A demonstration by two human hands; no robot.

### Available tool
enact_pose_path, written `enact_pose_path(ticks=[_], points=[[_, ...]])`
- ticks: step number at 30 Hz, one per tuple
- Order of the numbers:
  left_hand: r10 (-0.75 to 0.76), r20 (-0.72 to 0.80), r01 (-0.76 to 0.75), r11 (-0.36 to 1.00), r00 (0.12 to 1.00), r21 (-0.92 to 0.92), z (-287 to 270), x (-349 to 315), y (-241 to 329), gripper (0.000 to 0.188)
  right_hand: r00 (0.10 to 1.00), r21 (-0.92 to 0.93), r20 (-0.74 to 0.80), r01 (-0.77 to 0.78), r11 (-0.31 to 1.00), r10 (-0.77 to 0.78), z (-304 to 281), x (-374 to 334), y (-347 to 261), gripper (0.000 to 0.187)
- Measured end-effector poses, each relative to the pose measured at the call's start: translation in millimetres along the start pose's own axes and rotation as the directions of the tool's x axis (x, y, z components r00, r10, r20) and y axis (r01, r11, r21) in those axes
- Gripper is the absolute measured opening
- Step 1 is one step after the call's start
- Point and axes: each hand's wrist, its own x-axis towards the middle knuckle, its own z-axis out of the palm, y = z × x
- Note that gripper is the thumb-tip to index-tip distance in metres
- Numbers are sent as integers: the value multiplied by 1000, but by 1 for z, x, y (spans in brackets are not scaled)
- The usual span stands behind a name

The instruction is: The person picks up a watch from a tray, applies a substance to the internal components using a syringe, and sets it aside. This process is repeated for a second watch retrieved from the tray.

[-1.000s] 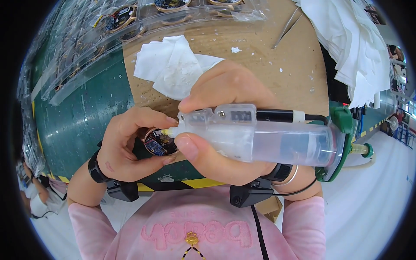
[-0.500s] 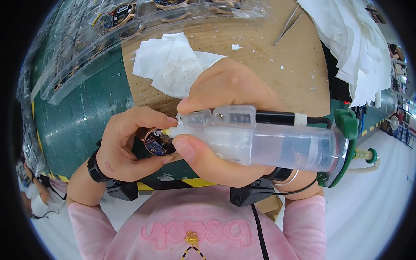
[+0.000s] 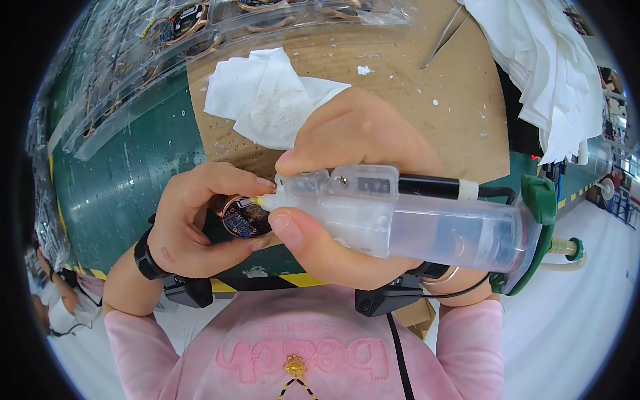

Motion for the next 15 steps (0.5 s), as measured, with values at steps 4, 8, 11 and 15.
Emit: enact_pose_path(ticks=[4,8,11,15], points=[[2,-1,-2,1000,1000,5,0,0,-1,47,999,-12,12,42,999,-42,-2,0,3,39],[9,-2,-9,1000,1000,13,0,0,-3,48,998,-26,20,66,998,-65,-3,0,4,39],[11,-7,-11,1000,1000,15,0,0,-2,49,998,-31,10,62,998,-61,-2,1,1,40],[34,-5,-34,999,999,35,0,0,-4,50,999,-29,-1,37,999,-37,-2,-1,1,41]])
